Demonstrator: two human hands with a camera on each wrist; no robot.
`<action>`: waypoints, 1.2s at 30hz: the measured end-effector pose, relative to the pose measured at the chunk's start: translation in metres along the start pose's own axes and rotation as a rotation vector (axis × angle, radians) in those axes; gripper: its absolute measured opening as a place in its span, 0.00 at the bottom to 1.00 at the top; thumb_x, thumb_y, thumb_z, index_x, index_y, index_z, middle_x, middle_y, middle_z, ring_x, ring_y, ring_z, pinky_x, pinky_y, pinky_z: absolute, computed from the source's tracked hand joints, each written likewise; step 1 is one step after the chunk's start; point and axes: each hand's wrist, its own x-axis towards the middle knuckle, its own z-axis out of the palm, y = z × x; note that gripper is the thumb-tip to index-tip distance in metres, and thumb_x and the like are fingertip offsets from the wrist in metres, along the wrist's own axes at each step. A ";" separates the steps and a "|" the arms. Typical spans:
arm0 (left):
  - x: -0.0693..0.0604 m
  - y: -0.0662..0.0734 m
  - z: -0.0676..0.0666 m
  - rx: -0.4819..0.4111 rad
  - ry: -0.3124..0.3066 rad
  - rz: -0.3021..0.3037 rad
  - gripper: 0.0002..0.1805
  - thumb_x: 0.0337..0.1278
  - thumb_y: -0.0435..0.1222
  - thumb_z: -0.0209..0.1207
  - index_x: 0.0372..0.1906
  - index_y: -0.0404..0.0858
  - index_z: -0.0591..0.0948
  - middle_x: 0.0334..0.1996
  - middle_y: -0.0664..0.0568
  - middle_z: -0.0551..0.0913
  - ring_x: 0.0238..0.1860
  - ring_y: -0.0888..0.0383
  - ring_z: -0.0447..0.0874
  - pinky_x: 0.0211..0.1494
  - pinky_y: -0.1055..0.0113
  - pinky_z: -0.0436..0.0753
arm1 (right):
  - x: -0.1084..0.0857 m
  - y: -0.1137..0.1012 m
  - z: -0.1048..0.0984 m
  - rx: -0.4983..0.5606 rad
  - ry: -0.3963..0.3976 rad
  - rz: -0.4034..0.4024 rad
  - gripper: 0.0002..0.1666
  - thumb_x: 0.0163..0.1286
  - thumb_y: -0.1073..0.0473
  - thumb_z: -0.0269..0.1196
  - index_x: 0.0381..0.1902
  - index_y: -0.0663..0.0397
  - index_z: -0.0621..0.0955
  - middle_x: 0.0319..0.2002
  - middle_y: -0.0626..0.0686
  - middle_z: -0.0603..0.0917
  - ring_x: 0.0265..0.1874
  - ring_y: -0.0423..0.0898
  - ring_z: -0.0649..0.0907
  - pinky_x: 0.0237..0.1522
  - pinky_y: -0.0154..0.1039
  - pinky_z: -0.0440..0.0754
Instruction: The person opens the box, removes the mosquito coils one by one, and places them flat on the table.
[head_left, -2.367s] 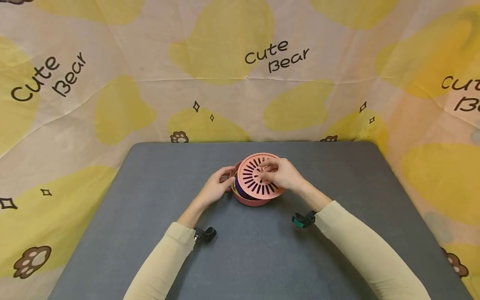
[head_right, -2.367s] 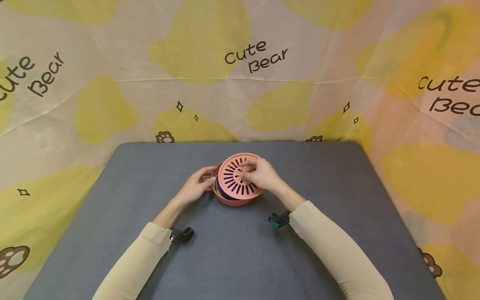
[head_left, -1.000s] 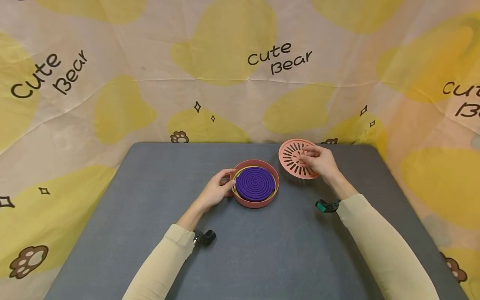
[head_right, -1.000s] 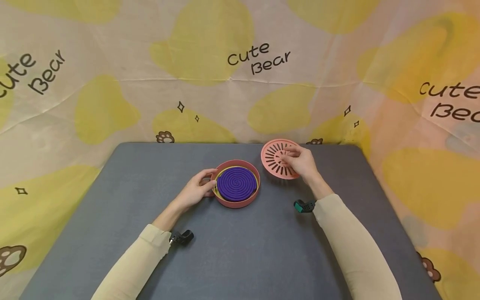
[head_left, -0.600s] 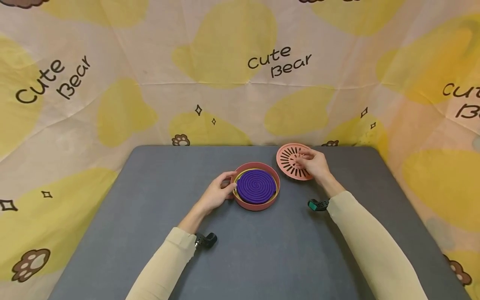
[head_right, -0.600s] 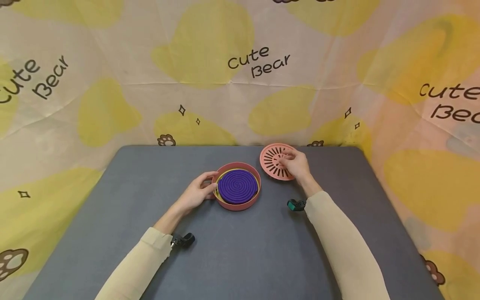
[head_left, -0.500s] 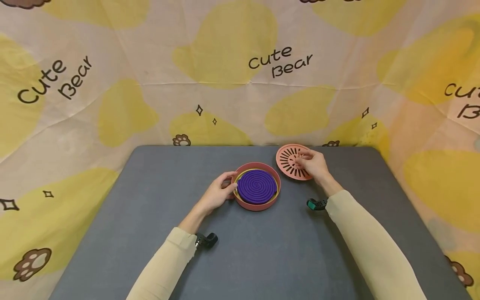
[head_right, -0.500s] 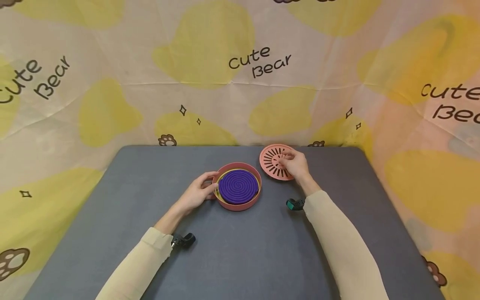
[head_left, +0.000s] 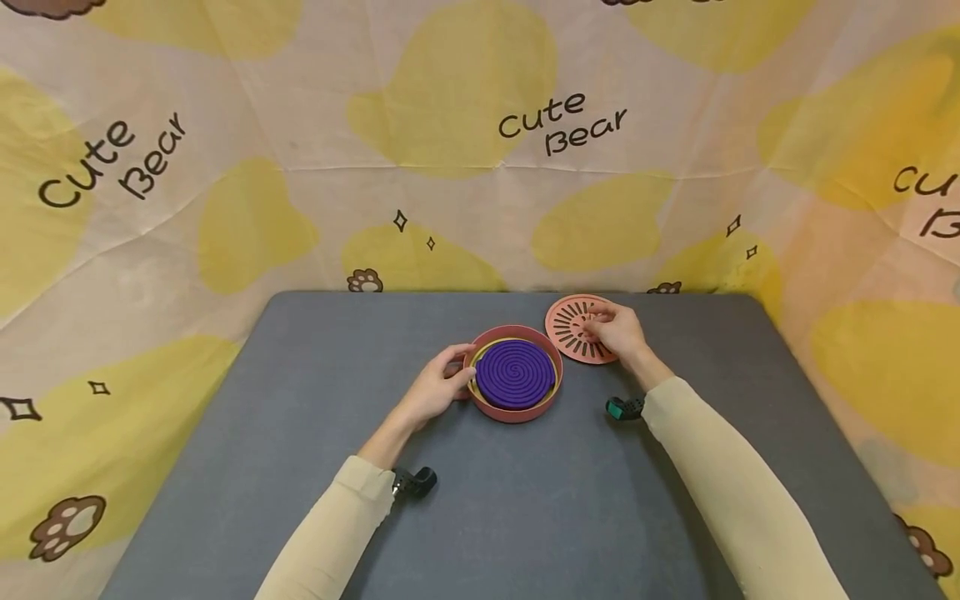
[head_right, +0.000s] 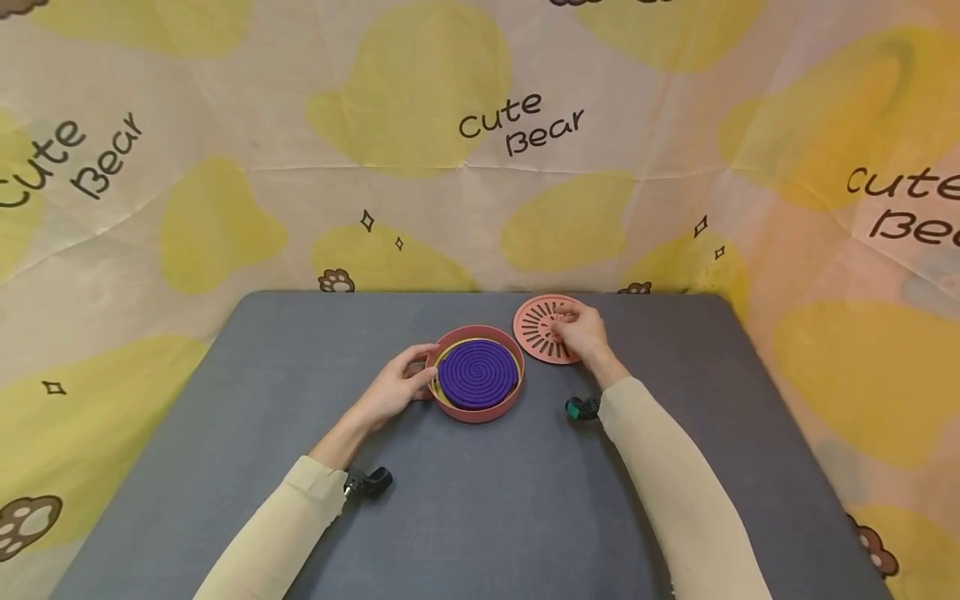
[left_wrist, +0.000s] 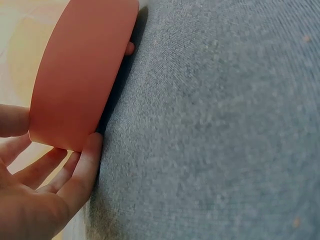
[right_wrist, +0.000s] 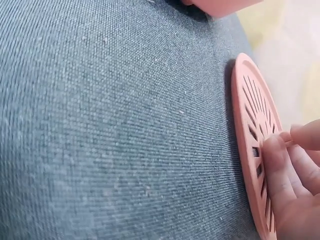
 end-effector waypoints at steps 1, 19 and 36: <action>0.000 0.000 0.000 0.003 0.002 0.001 0.23 0.76 0.36 0.56 0.72 0.45 0.72 0.66 0.42 0.73 0.63 0.45 0.77 0.51 0.54 0.86 | 0.000 0.000 0.000 -0.005 -0.003 -0.002 0.26 0.75 0.64 0.62 0.67 0.67 0.74 0.48 0.66 0.82 0.31 0.44 0.88 0.36 0.34 0.87; 0.002 0.003 -0.001 0.015 0.016 -0.019 0.24 0.76 0.37 0.55 0.73 0.45 0.71 0.67 0.42 0.73 0.64 0.46 0.76 0.51 0.54 0.86 | -0.020 -0.040 -0.016 -0.336 0.002 -0.093 0.19 0.77 0.58 0.59 0.59 0.65 0.80 0.48 0.65 0.83 0.43 0.59 0.85 0.41 0.45 0.83; -0.001 0.003 0.004 0.027 0.032 -0.026 0.23 0.76 0.36 0.55 0.72 0.45 0.72 0.66 0.43 0.74 0.63 0.47 0.77 0.51 0.55 0.86 | -0.053 -0.069 0.008 -0.316 -0.099 -0.299 0.21 0.76 0.50 0.63 0.57 0.59 0.84 0.50 0.59 0.86 0.50 0.55 0.84 0.51 0.51 0.81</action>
